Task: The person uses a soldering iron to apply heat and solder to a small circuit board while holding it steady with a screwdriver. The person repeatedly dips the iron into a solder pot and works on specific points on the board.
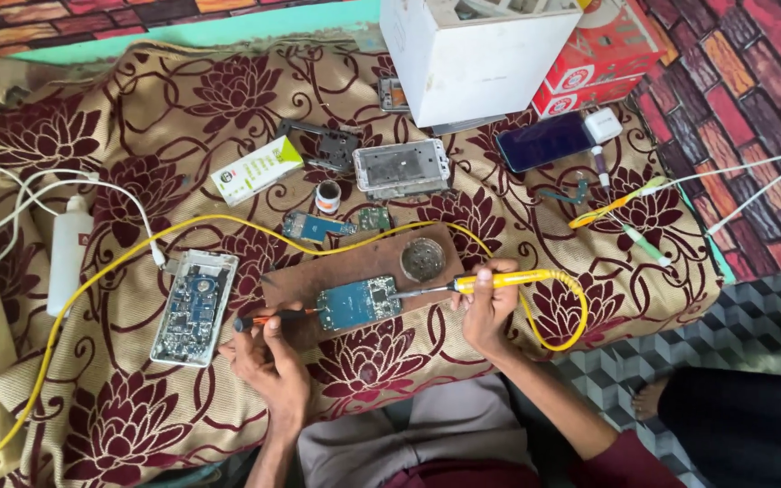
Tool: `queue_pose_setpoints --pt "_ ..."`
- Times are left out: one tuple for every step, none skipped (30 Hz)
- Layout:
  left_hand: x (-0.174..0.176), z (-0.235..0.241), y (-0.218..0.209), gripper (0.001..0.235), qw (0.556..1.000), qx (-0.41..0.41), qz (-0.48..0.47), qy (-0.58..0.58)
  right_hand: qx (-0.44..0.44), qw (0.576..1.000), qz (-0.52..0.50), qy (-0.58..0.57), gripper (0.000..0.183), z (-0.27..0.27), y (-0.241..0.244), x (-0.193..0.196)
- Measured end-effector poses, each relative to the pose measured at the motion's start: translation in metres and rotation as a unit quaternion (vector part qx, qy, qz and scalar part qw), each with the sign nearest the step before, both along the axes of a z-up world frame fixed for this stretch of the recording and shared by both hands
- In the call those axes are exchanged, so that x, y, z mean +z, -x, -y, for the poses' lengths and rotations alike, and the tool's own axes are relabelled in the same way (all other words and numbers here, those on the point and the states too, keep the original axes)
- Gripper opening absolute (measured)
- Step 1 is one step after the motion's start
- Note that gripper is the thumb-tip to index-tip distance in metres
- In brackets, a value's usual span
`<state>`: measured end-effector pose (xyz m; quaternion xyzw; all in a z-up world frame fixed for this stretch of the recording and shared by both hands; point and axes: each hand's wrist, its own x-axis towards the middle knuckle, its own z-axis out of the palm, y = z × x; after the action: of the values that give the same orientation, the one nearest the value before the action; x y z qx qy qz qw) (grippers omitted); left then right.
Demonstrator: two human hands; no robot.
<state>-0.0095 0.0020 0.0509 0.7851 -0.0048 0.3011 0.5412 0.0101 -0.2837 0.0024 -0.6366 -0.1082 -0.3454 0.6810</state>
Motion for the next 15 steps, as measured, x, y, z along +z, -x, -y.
queue_pose_setpoints --pt "-0.0006 -0.0012 -0.0024 0.023 1.000 0.002 -0.011 0.008 0.002 1.000 0.003 -0.002 0.020 -0.0006 -0.0028 0.0013" --pt "-0.0009 -0.0019 -0.0050 0.023 1.000 0.003 -0.021 0.015 0.004 1.000 0.006 -0.004 0.019 -0.0014 -0.0047 0.0025" --pt "-0.0015 -0.0023 -0.0039 0.023 0.999 0.005 -0.036 0.023 0.006 1.000 0.004 -0.006 0.019 -0.0019 -0.0034 0.0034" --pt "-0.0022 -0.0020 -0.0037 0.023 0.999 0.001 -0.039 0.033 0.011 1.000 0.008 -0.003 0.019 -0.0021 -0.0027 0.0040" --pt "-0.0030 -0.0011 -0.0023 0.022 0.998 -0.003 -0.042 0.044 0.017 1.000 0.011 0.000 0.019 -0.0018 -0.0006 0.0042" --pt "-0.0034 0.0000 -0.0008 0.022 0.997 -0.006 -0.046 0.054 0.024 1.000 0.014 0.002 0.019 -0.0011 0.0010 0.0044" --pt "-0.0027 -0.0002 -0.0005 0.021 0.999 0.001 -0.029 0.026 0.024 1.000 0.007 0.000 0.019 -0.0019 0.0008 0.0044" --pt "-0.0018 0.0001 0.0001 0.020 1.000 0.008 -0.012 -0.003 0.024 1.000 0.001 -0.002 0.019 -0.0021 0.0002 0.0044" --pt "-0.0012 0.0019 -0.0002 0.020 0.999 0.012 0.005 -0.030 0.021 1.000 -0.006 -0.004 0.019 -0.0004 0.0001 0.0042" --pt "-0.0007 0.0036 -0.0003 0.019 1.000 0.010 0.005 -0.026 0.021 1.000 -0.003 0.000 0.019 0.0011 -0.0001 0.0036" --pt "0.0003 0.0039 0.0000 0.019 1.000 0.009 0.006 -0.023 0.023 1.000 0.001 0.003 0.019 0.0010 -0.0010 0.0026" --pt "0.0009 0.0041 0.0003 0.018 1.000 0.008 0.006 -0.020 0.024 1.000 0.005 0.005 0.020 0.0010 -0.0017 0.0014" --pt "0.0007 0.0041 0.0022 0.019 1.000 0.010 0.004 -0.016 0.022 1.000 0.008 0.004 0.020 0.0010 -0.0007 -0.0006" --pt "0.0001 0.0043 0.0042 0.020 1.000 0.011 0.002 -0.012 0.020 1.000 0.010 0.002 0.021 0.0009 0.0009 -0.0026" --pt "-0.0001 0.0044 0.0018 0.021 1.000 0.013 0.003 -0.008 0.017 1.000 0.017 0.001 0.021 0.0009 -0.0015 -0.0036"
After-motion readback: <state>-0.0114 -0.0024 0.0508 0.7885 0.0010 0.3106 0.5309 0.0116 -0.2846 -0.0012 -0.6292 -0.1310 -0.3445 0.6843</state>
